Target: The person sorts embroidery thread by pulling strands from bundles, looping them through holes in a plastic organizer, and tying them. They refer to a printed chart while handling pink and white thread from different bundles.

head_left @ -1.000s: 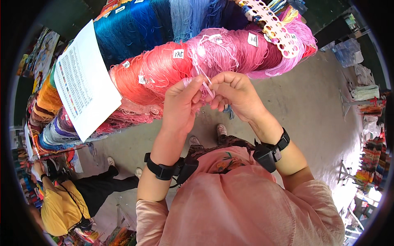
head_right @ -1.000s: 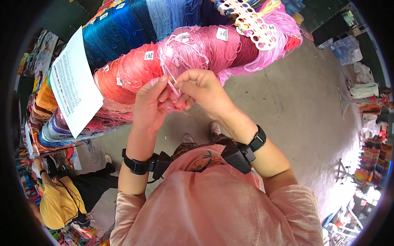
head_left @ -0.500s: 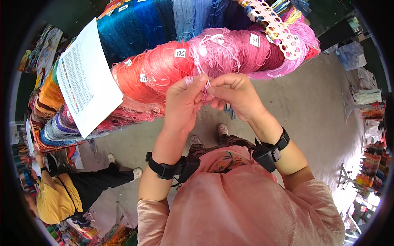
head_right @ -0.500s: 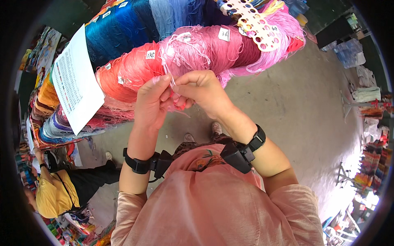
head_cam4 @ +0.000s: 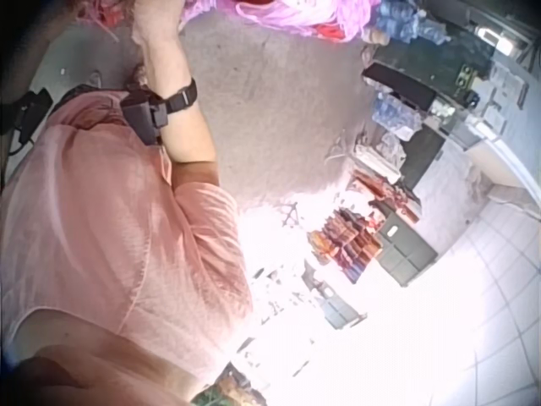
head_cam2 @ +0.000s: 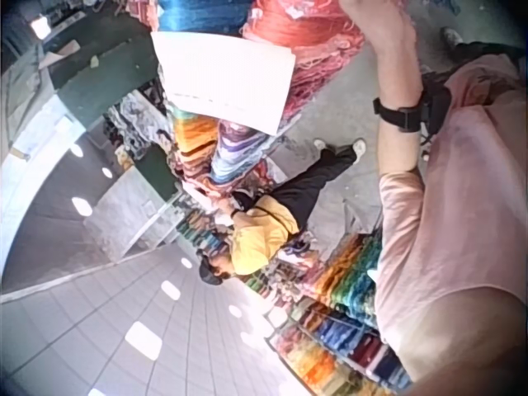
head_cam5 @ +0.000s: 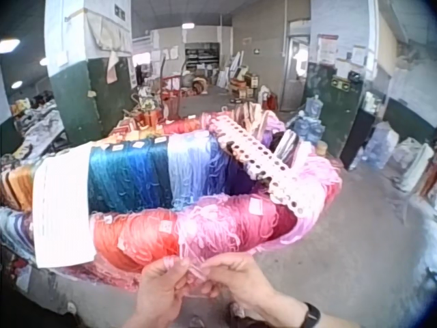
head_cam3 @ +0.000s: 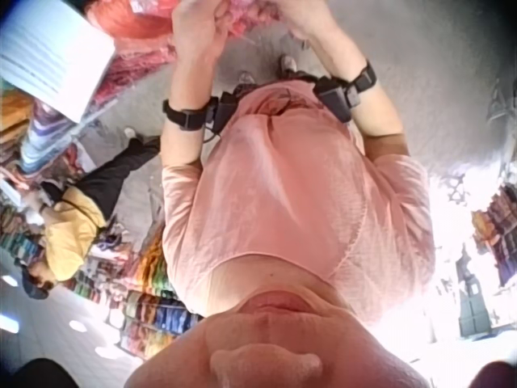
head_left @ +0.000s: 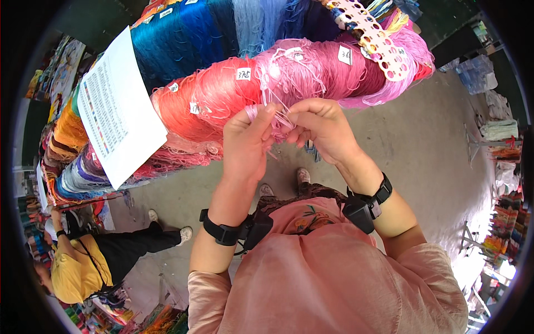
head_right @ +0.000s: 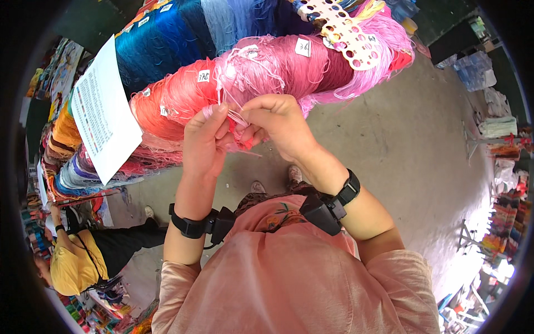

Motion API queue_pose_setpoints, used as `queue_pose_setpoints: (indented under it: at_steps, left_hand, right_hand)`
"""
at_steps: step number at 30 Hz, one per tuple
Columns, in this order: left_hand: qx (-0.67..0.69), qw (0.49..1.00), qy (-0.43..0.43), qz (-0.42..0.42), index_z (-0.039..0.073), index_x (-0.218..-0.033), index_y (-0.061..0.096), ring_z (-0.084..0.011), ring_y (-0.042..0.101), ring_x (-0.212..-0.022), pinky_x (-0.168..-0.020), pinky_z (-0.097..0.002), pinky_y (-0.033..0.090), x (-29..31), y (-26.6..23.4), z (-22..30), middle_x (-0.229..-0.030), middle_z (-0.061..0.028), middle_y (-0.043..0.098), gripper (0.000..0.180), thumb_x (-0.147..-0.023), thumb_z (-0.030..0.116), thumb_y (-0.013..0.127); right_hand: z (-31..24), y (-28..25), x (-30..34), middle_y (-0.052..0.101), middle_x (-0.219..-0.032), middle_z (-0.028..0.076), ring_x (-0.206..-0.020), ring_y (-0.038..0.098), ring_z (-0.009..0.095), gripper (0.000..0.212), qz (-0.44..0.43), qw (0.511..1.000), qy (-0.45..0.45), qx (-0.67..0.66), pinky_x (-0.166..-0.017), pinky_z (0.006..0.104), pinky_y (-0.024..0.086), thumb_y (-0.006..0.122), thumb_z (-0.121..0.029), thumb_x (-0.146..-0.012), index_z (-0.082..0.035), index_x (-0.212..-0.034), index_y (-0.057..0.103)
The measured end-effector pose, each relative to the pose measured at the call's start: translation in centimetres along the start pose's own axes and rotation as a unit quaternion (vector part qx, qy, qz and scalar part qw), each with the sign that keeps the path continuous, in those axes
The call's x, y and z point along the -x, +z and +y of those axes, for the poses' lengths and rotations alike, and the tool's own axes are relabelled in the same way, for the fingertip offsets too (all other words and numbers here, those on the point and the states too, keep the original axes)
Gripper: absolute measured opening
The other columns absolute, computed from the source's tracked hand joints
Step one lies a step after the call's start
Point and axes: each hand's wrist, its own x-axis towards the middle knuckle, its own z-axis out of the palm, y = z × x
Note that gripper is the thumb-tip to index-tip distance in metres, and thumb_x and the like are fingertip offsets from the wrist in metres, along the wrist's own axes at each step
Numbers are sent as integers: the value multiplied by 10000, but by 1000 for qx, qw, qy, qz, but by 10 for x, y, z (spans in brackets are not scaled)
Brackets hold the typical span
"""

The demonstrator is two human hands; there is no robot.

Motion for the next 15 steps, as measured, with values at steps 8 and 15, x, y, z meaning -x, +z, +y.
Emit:
queue_pose_setpoints:
  at_steps: [8,15]
  left_hand:
    - [-48,992,115,-20,11,-780,552,-16,320,-450,-401,-164,229,4,7,2,-555,30,439,147,-821,119,460]
    - [-18,994,109,-1,13,-760,554,-6,320,-476,-426,-155,233,2,0,1,-587,46,449,107,-801,91,493]
  right_hand:
    - [12,-11,-3,567,-680,51,-529,548,109,80,22,999,-26,36,-432,188,408,471,-65,-776,-17,-783,534]
    - [17,-22,-5,537,-656,31,-542,515,79,84,66,955,-104,268,-472,185,389,448,-1,-749,2,-792,519]
